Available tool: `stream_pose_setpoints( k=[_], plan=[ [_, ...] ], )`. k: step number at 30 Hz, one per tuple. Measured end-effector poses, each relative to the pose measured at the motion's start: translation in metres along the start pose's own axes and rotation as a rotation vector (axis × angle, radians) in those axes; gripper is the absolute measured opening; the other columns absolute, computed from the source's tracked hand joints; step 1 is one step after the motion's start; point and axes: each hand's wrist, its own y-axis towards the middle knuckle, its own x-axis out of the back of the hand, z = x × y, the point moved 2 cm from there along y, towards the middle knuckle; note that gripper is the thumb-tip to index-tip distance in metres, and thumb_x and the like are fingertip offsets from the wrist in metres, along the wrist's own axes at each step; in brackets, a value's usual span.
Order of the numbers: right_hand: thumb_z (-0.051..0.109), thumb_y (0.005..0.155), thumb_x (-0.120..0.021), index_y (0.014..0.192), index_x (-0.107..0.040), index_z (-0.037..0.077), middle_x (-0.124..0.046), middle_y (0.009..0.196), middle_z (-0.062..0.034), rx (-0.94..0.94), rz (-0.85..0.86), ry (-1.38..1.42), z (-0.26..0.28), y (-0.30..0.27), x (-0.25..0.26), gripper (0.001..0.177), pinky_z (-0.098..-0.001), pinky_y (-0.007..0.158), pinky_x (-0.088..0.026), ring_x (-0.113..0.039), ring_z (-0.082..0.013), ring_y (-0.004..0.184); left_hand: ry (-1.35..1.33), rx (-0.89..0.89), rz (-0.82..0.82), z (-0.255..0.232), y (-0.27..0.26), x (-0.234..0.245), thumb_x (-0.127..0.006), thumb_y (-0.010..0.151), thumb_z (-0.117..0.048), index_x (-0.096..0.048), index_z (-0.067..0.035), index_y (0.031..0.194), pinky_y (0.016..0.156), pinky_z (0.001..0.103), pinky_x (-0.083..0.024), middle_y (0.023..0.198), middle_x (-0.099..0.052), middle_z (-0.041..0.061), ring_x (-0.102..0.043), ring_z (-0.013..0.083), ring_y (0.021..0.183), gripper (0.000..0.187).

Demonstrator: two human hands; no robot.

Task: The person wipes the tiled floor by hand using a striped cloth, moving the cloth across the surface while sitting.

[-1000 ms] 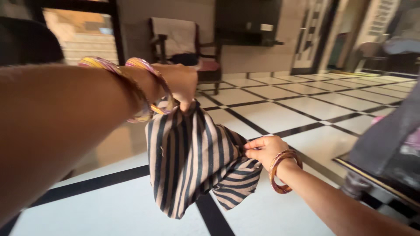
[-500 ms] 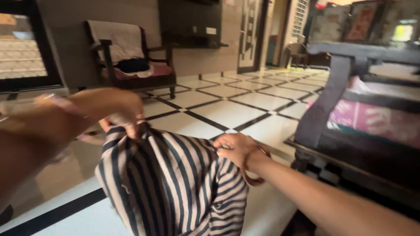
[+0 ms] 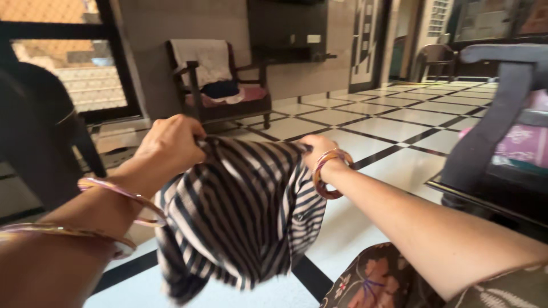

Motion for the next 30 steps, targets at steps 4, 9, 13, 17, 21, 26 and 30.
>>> stream_pose_setpoints(
  k=[4, 9, 13, 17, 21, 26, 30],
  plan=[
    [0.014, 0.075, -0.072, 0.117, -0.075, 0.020, -0.072, 0.113, -0.0126, -0.057, 0.158, -0.055, -0.006, -0.011, -0.014, 0.042, -0.0402, 0.095, -0.052, -0.067, -0.0330, 0.106, 0.021, 0.083, 0.136, 0.011, -0.023, -0.028, -0.087, 0.061, -0.025, -0.079, -0.011, 0.105, 0.091, 0.041, -0.058, 0.103, -0.076, 0.017, -0.073, 0.0340, 0.100, 0.048],
    [0.038, 0.082, -0.069, 0.124, -0.076, 0.020, -0.080, 0.116, -0.0060, -0.126, 1.237, -0.331, -0.016, -0.088, -0.051, 0.046, -0.0369, 0.078, -0.056, -0.069, -0.0232, 0.102, 0.134, 0.142, 0.728, 0.035, -0.097, -0.142, -0.086, 0.065, -0.043, -0.078, -0.009, 0.109, 0.091, 0.040, -0.057, 0.111, -0.076, 0.018, -0.072, 0.0335, 0.102, 0.057],
    [0.046, 0.078, -0.078, 0.148, -0.054, 0.031, -0.059, 0.146, -0.0029, -0.328, 1.231, -0.196, -0.041, -0.130, -0.084, 0.075, -0.0398, 0.094, -0.057, -0.055, -0.0215, 0.133, 0.160, 0.138, 1.005, 0.046, -0.149, -0.230, -0.085, 0.068, -0.058, -0.078, -0.007, 0.113, 0.091, 0.040, -0.056, 0.118, -0.076, 0.018, -0.071, 0.0332, 0.104, 0.068],
    [0.052, 0.078, -0.086, 0.155, -0.044, 0.022, -0.046, 0.156, -0.0143, -0.228, 1.130, -0.038, -0.054, -0.153, -0.146, 0.093, -0.0342, 0.109, -0.043, -0.047, -0.0275, 0.144, 0.094, 0.277, 1.000, 0.035, -0.186, -0.256, -0.088, 0.066, -0.061, -0.075, 0.000, 0.114, 0.092, 0.038, -0.058, 0.119, -0.077, 0.020, -0.073, 0.0323, 0.103, 0.079],
    [0.086, 0.064, -0.066, 0.161, -0.028, 0.031, -0.034, 0.164, -0.0095, -0.220, 1.115, -0.361, -0.052, -0.190, -0.187, 0.118, -0.0445, 0.117, -0.038, -0.036, -0.0283, 0.151, -0.037, 0.568, 0.949, 0.004, -0.218, -0.253, -0.091, 0.066, -0.052, -0.060, -0.006, 0.134, 0.098, 0.044, -0.056, 0.137, -0.058, 0.025, -0.065, 0.0362, 0.118, 0.088],
    [0.105, 0.055, -0.047, 0.169, -0.007, 0.033, -0.056, 0.152, -0.0247, -0.324, 1.246, -0.494, -0.060, -0.236, -0.208, 0.140, -0.0465, 0.115, -0.047, -0.064, -0.0310, 0.138, 0.054, 0.816, 1.049, -0.028, -0.251, -0.284, -0.089, 0.077, -0.049, -0.032, -0.039, 0.157, 0.100, 0.066, -0.048, 0.167, -0.017, 0.017, -0.024, 0.0468, 0.151, 0.099],
    [0.098, 0.059, -0.056, 0.165, -0.001, 0.044, 0.004, 0.172, -0.0119, -0.476, 1.197, -0.375, -0.042, -0.262, -0.209, 0.131, -0.0632, 0.123, -0.021, -0.004, -0.0428, 0.157, 0.083, 0.898, 1.040, -0.024, -0.262, -0.320, -0.062, 0.100, -0.040, -0.016, -0.059, 0.157, 0.096, 0.082, -0.037, 0.171, 0.008, 0.017, -0.008, 0.0505, 0.154, 0.075]
  ],
)
